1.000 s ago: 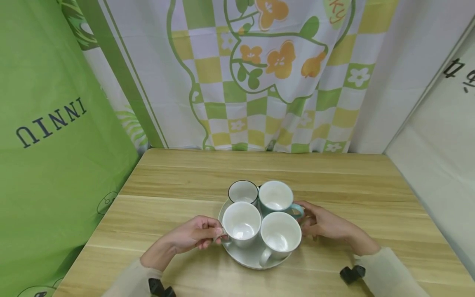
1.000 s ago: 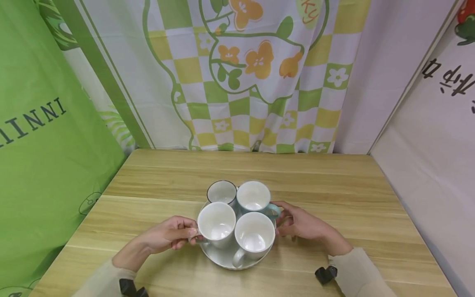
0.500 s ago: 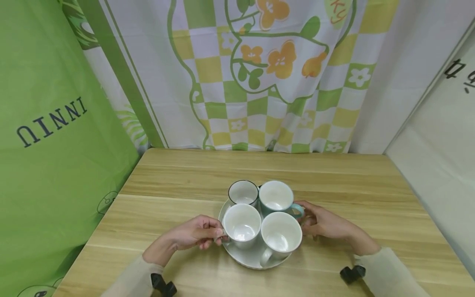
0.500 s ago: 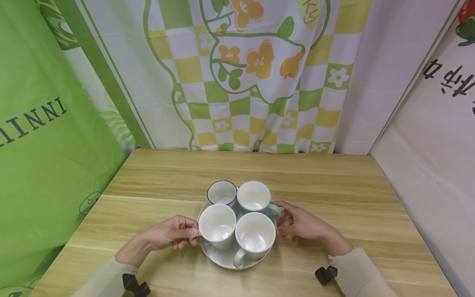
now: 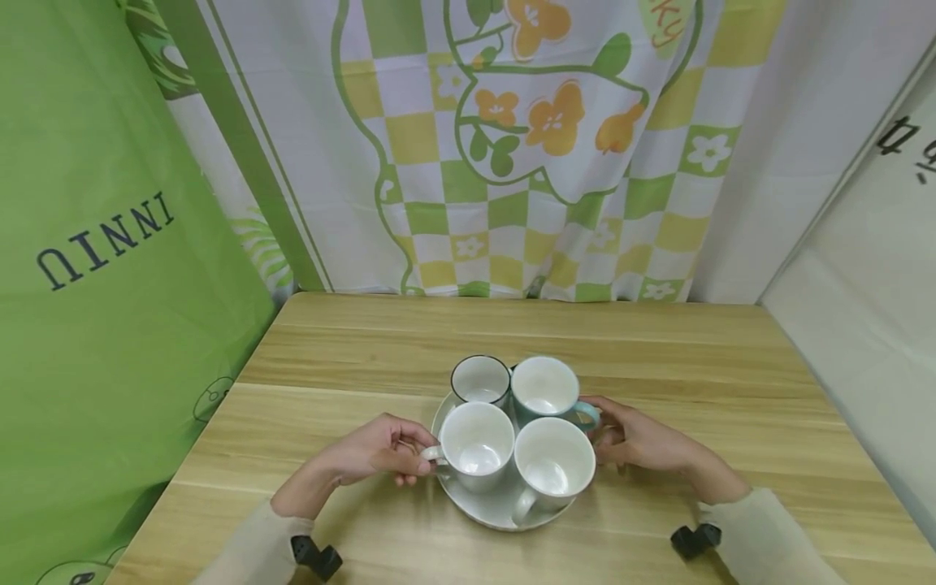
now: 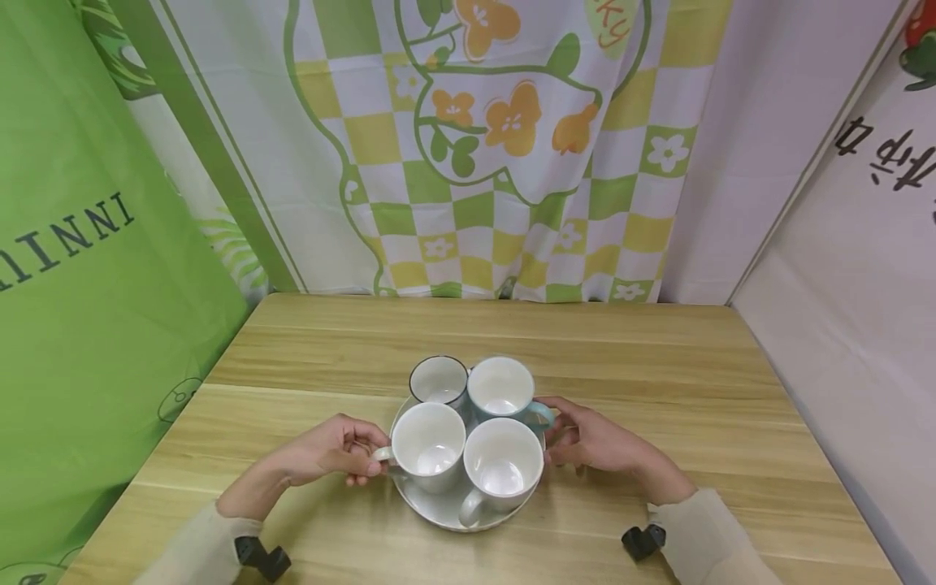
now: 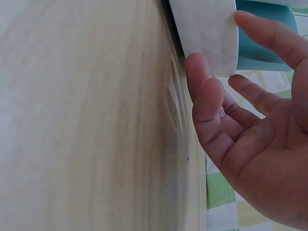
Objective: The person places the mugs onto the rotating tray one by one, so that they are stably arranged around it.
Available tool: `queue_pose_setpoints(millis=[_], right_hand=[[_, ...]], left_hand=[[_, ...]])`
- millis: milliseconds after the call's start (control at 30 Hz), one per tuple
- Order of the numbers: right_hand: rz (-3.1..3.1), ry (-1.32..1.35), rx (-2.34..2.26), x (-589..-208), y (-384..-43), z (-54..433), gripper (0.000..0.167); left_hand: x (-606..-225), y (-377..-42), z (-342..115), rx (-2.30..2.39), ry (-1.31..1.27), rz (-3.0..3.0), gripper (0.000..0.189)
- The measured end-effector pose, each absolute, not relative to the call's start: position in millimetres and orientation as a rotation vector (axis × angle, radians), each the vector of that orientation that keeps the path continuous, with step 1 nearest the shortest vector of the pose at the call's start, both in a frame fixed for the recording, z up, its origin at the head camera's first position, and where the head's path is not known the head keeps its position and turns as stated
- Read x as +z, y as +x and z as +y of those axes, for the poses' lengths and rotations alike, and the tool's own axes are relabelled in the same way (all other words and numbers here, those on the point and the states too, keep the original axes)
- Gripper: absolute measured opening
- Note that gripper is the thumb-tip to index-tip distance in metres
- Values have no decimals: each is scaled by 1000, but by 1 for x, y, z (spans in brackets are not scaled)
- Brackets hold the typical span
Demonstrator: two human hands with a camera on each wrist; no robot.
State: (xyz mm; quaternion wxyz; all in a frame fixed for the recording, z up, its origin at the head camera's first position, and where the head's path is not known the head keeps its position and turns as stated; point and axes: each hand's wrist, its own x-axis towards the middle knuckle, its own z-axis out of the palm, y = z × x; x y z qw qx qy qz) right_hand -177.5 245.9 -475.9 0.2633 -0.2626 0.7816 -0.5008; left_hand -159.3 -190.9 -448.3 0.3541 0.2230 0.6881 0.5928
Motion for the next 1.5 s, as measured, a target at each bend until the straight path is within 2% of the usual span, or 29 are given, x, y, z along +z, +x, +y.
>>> queue_pose_setpoints(millis=[733, 1500], right_hand=[[2138, -701, -1338, -475, -176, 246, 80], [2174, -769, -1352, -471, -179, 249, 73]], left_hand=[[-453, -187, -196, 1501, 797, 1727, 33], [-453, -197, -208, 1496, 796, 1802, 33]])
